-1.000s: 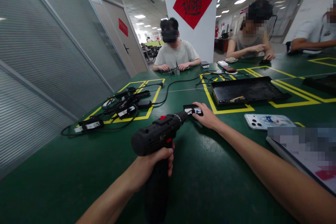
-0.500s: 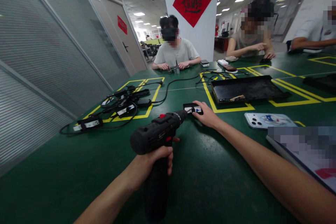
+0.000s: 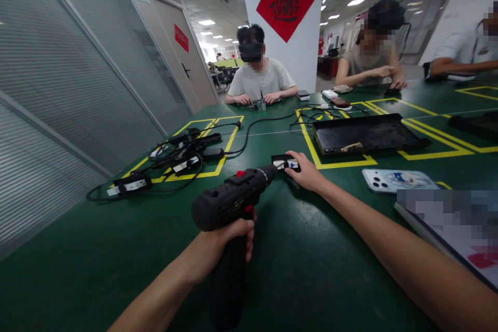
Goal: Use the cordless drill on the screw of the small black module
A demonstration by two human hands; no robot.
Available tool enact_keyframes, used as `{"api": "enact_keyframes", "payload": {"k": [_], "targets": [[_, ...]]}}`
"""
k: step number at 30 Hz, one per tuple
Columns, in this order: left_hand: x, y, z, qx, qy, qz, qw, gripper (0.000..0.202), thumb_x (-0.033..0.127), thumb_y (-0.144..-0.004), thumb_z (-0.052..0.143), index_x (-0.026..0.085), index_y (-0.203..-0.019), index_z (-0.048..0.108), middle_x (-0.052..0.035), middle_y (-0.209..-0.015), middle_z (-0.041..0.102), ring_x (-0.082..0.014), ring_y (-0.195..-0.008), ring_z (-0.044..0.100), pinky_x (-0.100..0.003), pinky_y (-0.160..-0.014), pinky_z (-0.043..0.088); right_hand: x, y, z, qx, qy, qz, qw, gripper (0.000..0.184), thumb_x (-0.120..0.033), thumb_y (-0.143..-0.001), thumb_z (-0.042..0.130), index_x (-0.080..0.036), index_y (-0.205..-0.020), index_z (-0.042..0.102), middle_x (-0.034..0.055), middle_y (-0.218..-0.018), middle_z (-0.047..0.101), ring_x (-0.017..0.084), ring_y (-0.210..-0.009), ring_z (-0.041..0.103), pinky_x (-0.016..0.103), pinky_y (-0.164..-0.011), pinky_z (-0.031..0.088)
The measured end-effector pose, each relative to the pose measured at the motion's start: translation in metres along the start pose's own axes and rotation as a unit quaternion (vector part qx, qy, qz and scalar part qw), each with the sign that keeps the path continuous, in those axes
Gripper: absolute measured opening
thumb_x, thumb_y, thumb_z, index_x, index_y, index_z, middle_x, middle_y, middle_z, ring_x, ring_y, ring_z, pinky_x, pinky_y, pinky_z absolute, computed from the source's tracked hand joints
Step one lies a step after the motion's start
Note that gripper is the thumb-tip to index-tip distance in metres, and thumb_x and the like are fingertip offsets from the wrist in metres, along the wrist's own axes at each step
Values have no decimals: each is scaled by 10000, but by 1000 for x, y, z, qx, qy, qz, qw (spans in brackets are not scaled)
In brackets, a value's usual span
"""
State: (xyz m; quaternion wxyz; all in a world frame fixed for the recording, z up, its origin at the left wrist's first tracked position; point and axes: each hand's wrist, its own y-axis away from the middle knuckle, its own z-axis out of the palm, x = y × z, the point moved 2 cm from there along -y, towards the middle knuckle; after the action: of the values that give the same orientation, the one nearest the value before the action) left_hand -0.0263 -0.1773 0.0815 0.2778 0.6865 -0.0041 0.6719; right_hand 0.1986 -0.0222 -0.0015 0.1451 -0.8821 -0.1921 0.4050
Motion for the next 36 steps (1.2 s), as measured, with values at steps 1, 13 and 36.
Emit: {"api": "enact_keyframes", "payload": {"k": [1,13,36], "targets": [[0,0,0,-2,-6,1,1000,142,252,-843,515,148,-939,515,9,-670,549,-148,-565,558,-316,-595,436,0,0,0,0,0,0,1000,507,-296,-807,563,-244,-1293,426,75,-1147,479,205,-1011,539,360,-924,429],[1,2,0,9,10,-5,1000,365,275,-841,509,125,-1173,473,10,-669,540,-160,-562,556,-329,-593,425,-1,0,0,1,3,4,1000,498,-289,-802,567,-249,-1281,439,71,-1142,480,197,-1003,545,350,-925,428],[1,-1,0,5,17,0,1000,179,265,-825,529,151,-961,508,17,-658,536,-146,-546,550,-312,-571,431,0,-1,1,0,-4,4,1000,502,-285,-799,568,-236,-1283,442,74,-1154,478,198,-1036,532,353,-939,418]]}}
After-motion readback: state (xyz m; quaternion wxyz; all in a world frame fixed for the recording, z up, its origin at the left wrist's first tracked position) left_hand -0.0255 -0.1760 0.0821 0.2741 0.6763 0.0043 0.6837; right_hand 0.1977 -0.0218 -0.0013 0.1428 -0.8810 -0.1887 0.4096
